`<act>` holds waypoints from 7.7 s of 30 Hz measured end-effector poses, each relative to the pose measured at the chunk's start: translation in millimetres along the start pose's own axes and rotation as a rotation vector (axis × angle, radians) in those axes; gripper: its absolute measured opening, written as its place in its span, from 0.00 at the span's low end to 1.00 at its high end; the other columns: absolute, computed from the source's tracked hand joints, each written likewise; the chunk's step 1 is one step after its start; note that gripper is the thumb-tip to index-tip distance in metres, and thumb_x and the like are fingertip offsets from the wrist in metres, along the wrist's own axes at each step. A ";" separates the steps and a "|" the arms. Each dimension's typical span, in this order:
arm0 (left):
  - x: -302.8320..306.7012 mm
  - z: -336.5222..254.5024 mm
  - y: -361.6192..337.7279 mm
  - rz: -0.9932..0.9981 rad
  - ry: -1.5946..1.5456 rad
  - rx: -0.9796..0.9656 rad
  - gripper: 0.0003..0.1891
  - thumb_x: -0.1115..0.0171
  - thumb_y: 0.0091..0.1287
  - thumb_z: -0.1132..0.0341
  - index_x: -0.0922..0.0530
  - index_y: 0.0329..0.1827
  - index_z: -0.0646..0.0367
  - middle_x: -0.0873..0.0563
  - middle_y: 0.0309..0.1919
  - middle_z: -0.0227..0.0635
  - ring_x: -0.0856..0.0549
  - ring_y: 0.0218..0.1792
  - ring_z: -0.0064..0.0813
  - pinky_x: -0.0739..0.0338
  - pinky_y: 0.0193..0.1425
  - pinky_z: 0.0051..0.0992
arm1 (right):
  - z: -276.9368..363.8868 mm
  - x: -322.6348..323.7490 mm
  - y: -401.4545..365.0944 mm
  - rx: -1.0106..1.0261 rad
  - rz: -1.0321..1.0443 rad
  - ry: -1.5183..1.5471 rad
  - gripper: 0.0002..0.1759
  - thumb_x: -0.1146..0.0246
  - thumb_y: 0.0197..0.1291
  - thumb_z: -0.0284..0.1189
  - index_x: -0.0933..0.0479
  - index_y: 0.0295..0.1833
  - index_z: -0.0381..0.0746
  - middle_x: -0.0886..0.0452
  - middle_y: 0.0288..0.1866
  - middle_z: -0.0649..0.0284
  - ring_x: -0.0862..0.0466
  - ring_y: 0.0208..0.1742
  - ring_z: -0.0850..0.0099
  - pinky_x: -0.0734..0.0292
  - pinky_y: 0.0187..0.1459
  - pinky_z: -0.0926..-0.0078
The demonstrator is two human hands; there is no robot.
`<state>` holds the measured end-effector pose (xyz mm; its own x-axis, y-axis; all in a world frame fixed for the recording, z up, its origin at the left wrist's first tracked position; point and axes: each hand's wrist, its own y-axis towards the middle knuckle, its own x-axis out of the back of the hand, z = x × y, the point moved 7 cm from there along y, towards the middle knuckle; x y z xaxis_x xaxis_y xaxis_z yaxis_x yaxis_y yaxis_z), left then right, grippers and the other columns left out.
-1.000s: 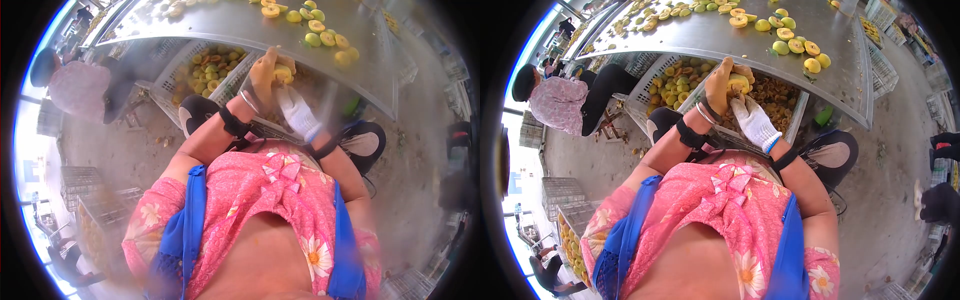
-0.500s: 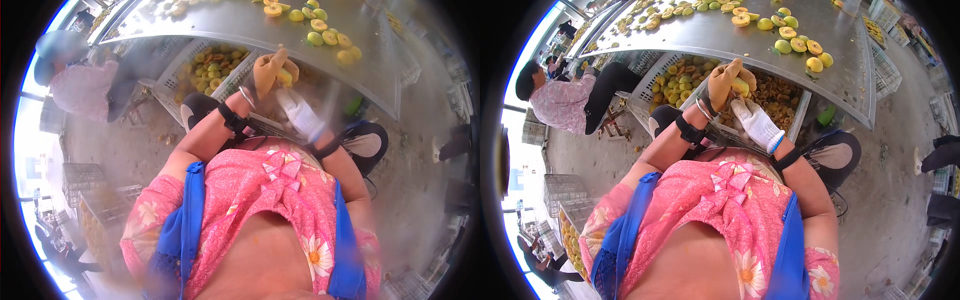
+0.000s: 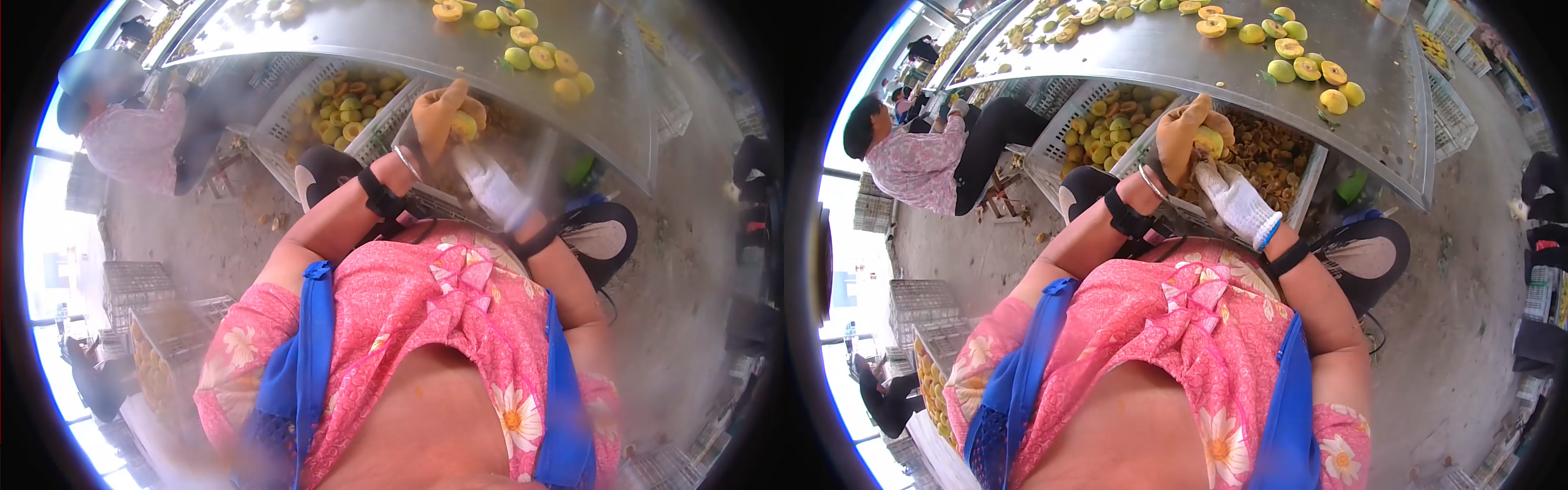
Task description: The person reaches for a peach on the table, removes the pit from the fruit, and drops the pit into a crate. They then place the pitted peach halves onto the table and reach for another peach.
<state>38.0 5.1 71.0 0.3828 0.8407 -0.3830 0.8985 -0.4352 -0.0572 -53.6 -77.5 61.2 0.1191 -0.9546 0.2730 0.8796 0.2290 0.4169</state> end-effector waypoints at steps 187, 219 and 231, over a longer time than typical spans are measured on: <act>90.8 -178.5 303.1 -0.146 1.487 -0.074 0.42 0.33 0.58 0.40 0.26 0.71 0.58 0.18 0.63 0.52 0.19 0.64 0.45 0.27 0.68 0.36 | 9.4 225.0 17.6 -0.142 -0.150 -0.941 0.13 0.32 0.61 0.31 0.23 0.50 0.43 0.16 0.38 0.55 0.14 0.36 0.51 0.19 0.37 0.58; -64.3 -50.0 386.5 0.559 1.267 -0.468 0.27 0.34 0.68 0.54 0.24 0.67 0.57 0.26 0.69 0.53 0.27 0.71 0.50 0.33 0.75 0.40 | -5.7 239.4 24.0 -0.419 -0.093 -0.804 0.15 0.31 0.61 0.36 0.22 0.51 0.44 0.17 0.35 0.58 0.15 0.33 0.55 0.19 0.33 0.60; -118.4 4.7 428.9 0.746 1.551 -0.211 0.27 0.35 0.63 0.49 0.20 0.63 0.50 0.37 0.74 0.55 0.39 0.75 0.56 0.46 0.81 0.44 | -4.9 240.2 22.7 -0.519 -0.069 -0.691 0.16 0.32 0.62 0.35 0.22 0.53 0.44 0.15 0.38 0.58 0.14 0.38 0.55 0.18 0.39 0.60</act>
<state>377.0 -282.6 87.5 0.4149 0.0529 0.9083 0.4087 -0.9028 -0.1341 -2.8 -302.6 131.9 -0.1012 -0.5949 0.7974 0.9935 -0.1020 0.0500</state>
